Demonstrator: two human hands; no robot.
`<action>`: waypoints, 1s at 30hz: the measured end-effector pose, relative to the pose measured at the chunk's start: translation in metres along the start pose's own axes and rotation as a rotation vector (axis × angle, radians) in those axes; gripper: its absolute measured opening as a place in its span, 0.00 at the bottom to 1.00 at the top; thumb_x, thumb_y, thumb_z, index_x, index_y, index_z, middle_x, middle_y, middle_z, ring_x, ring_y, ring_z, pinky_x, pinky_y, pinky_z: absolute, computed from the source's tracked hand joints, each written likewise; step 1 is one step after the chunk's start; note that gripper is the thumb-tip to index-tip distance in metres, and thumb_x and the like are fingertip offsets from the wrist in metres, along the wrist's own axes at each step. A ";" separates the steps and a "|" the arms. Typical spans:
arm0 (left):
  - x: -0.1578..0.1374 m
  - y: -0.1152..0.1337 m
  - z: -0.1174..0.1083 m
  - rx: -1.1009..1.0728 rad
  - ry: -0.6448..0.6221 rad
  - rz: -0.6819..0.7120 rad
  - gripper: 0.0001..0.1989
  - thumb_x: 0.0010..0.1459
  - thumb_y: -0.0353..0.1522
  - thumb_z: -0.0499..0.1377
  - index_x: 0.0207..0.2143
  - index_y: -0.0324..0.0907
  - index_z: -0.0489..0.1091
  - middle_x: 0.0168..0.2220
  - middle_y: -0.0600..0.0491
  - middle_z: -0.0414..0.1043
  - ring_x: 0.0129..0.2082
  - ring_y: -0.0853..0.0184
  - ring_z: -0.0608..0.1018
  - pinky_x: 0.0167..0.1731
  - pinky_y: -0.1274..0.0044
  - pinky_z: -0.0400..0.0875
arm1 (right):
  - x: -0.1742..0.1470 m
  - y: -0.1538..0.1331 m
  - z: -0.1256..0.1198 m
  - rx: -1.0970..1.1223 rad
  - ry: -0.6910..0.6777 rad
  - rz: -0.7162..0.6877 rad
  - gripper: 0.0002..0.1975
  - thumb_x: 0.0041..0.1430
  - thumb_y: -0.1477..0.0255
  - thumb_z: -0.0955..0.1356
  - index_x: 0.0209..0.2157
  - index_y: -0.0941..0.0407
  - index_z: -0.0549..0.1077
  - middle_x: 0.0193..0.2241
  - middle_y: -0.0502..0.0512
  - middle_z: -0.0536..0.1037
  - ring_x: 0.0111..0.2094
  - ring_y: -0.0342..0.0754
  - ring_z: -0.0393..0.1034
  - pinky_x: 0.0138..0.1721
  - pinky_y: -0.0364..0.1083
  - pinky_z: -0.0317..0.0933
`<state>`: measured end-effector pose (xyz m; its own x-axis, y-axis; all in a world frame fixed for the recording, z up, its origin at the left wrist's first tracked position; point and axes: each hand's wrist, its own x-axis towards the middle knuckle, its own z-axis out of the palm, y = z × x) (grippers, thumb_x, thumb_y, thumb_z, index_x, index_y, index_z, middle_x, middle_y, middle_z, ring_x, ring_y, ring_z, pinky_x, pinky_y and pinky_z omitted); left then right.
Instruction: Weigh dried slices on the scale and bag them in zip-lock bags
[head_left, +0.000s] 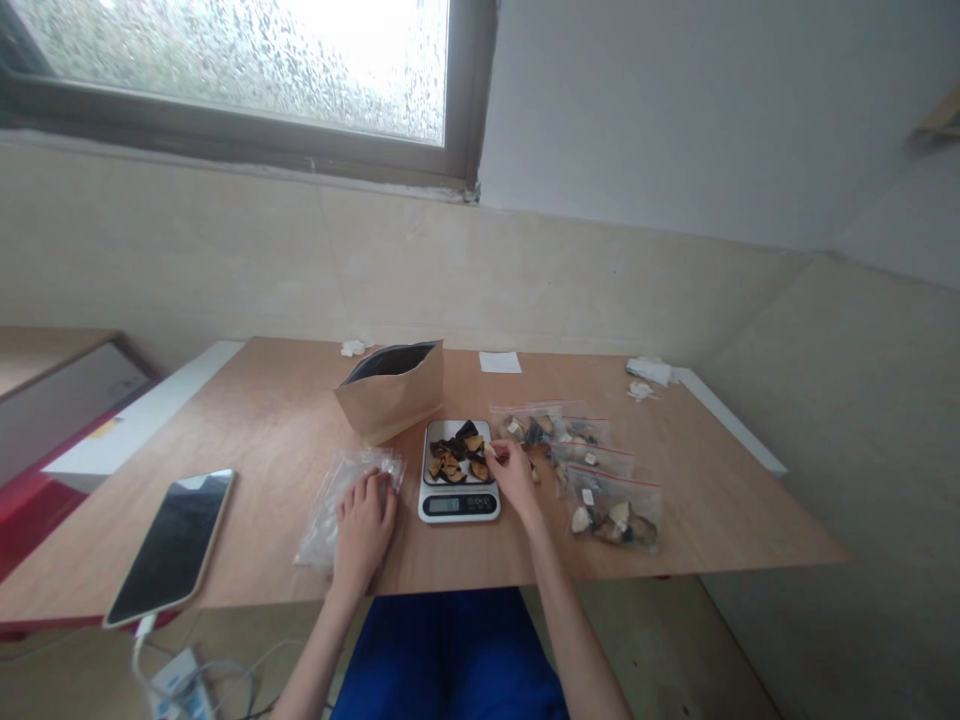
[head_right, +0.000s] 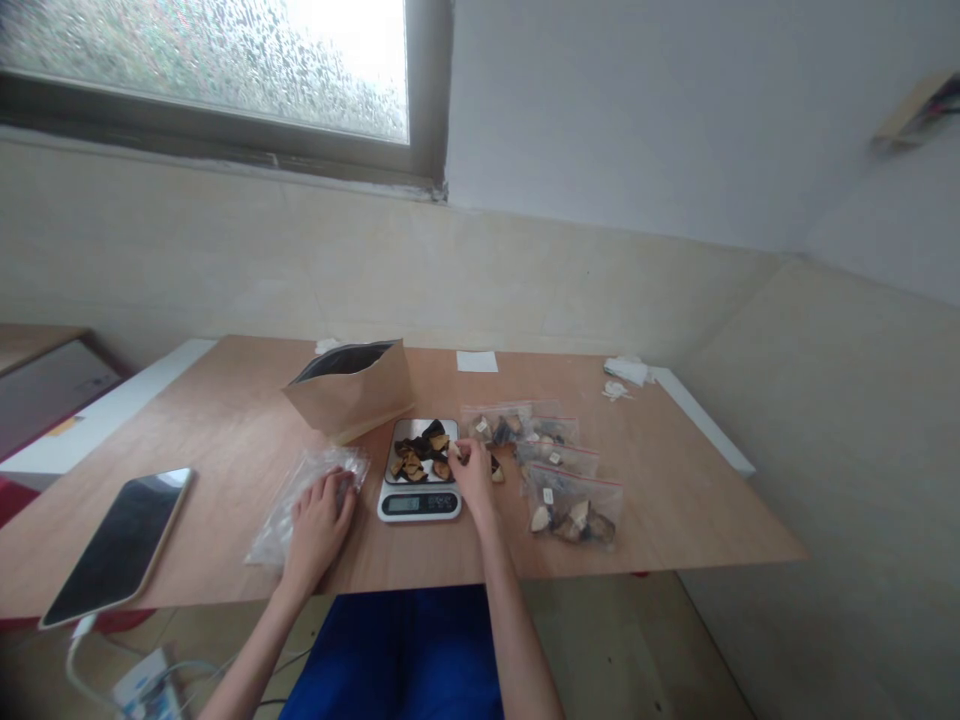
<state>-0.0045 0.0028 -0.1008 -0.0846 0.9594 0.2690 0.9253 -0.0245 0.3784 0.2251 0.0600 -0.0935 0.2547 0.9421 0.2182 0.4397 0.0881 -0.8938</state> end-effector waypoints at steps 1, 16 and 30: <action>0.000 0.000 0.000 0.000 -0.001 -0.002 0.15 0.61 0.35 0.44 0.45 0.39 0.64 0.50 0.45 0.65 0.49 0.57 0.66 0.48 0.66 0.57 | 0.001 0.001 0.000 0.030 -0.006 0.025 0.08 0.48 0.68 0.66 0.29 0.58 0.71 0.29 0.58 0.75 0.32 0.50 0.69 0.36 0.48 0.62; -0.001 0.001 -0.002 0.002 -0.001 -0.003 0.16 0.61 0.35 0.44 0.46 0.39 0.64 0.51 0.45 0.65 0.49 0.57 0.66 0.47 0.66 0.57 | 0.010 0.013 -0.056 -0.251 0.315 -0.064 0.08 0.51 0.71 0.62 0.32 0.58 0.68 0.32 0.58 0.69 0.33 0.49 0.65 0.36 0.48 0.61; 0.000 0.002 -0.004 -0.003 -0.007 -0.005 0.16 0.61 0.35 0.43 0.45 0.39 0.64 0.50 0.45 0.65 0.49 0.57 0.66 0.47 0.66 0.58 | -0.012 0.010 -0.048 -0.848 -0.003 -0.190 0.06 0.51 0.75 0.66 0.33 0.58 0.72 0.35 0.62 0.68 0.38 0.56 0.61 0.39 0.52 0.57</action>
<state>-0.0042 0.0014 -0.0968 -0.0871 0.9614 0.2609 0.9238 -0.0201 0.3824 0.2681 0.0340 -0.0865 0.1097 0.9368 0.3321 0.9682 -0.0251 -0.2488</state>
